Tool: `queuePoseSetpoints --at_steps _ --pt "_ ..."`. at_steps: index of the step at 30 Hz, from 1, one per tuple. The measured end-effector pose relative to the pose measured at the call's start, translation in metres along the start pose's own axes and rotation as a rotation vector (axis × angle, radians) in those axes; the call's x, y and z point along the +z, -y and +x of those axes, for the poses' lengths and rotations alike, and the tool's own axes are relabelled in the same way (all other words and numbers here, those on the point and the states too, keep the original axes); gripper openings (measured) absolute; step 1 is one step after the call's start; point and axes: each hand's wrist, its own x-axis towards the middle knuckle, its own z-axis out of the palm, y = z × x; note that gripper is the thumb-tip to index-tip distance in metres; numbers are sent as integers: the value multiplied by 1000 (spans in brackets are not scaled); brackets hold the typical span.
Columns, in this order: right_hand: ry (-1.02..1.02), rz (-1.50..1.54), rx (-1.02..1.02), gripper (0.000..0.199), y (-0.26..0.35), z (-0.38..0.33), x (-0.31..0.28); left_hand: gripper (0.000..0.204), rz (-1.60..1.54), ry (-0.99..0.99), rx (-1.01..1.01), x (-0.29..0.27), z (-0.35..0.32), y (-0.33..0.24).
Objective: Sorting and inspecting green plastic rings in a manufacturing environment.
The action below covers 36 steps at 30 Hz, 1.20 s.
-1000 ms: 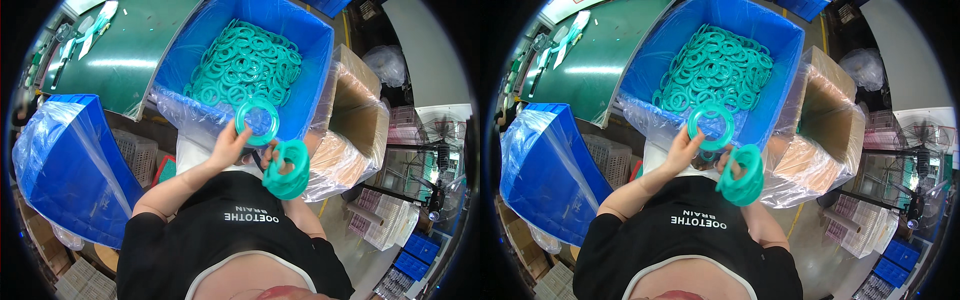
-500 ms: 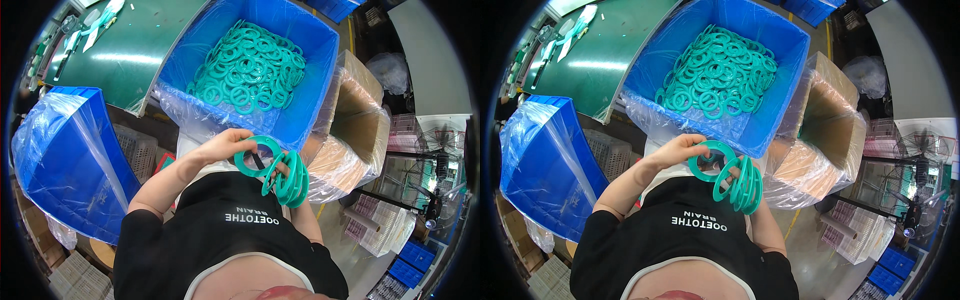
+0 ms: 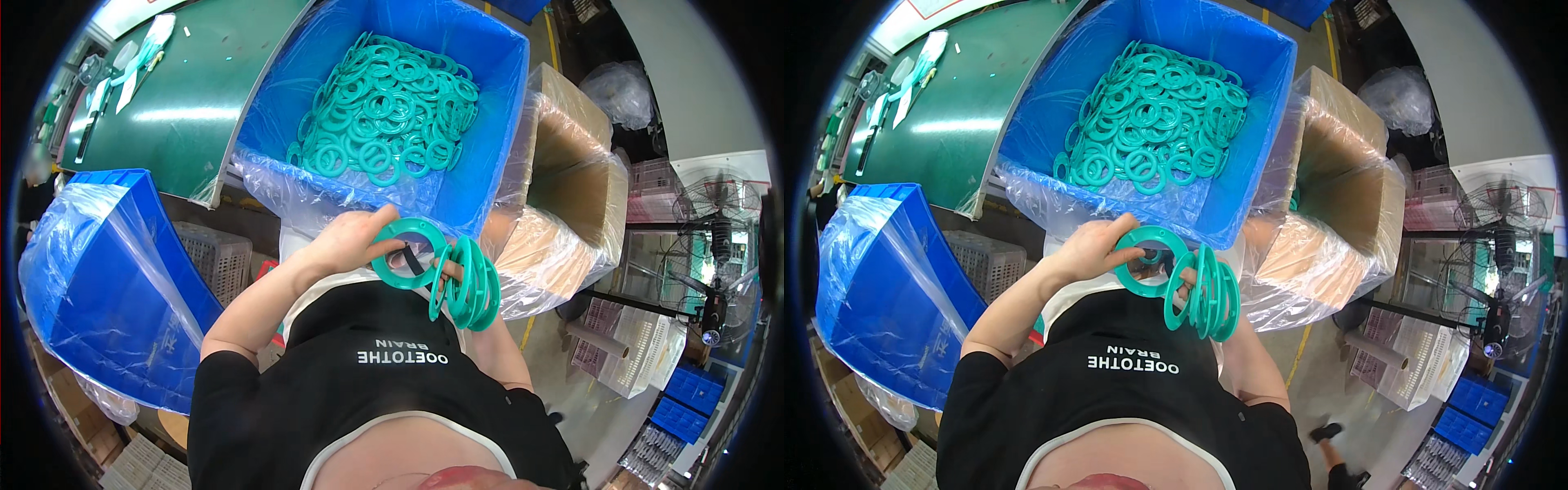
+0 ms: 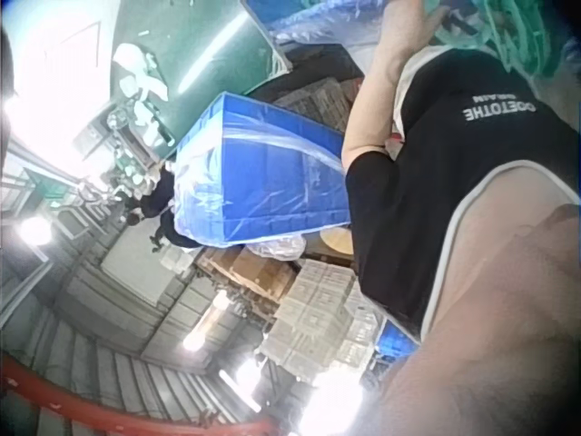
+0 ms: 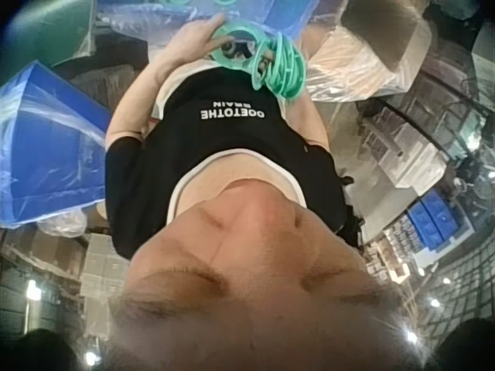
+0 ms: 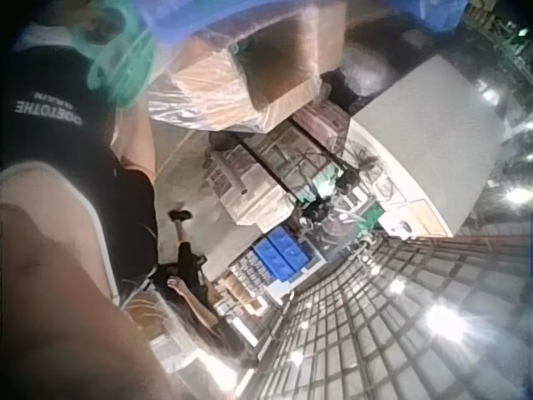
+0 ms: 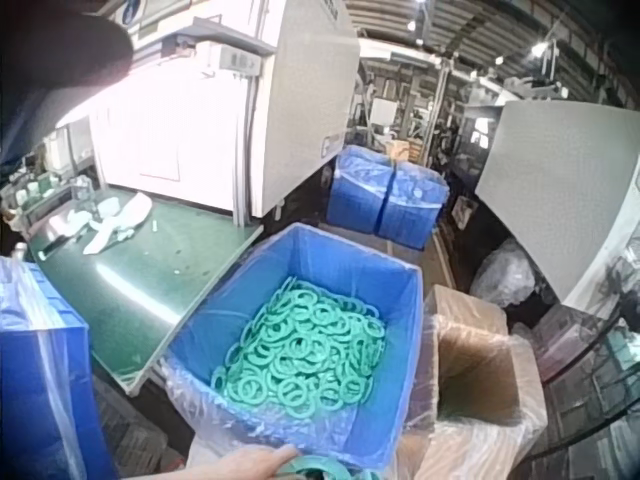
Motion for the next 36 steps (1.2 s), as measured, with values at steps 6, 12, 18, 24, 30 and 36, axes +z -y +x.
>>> queuePoseSetpoints --at_steps 6,12,18,24,30,36 --pt "-57 61 76 15 4 -10 -4 26 44 -13 13 10 -7 -1" --pt "54 77 96 16 6 -8 -6 25 73 -198 169 22 -12 4" --pt "-9 -606 -423 13 2 -9 -30 19 -874 -318 -110 21 -10 9" --pt "73 797 -224 14 11 23 -78 16 -1519 33 -470 17 -5 14" --pt "17 115 -225 38 -24 18 -37 16 -1483 139 -425 45 0 2" --pt "-157 -218 -111 20 -24 23 -16 21 -1026 37 -271 48 3 -13"
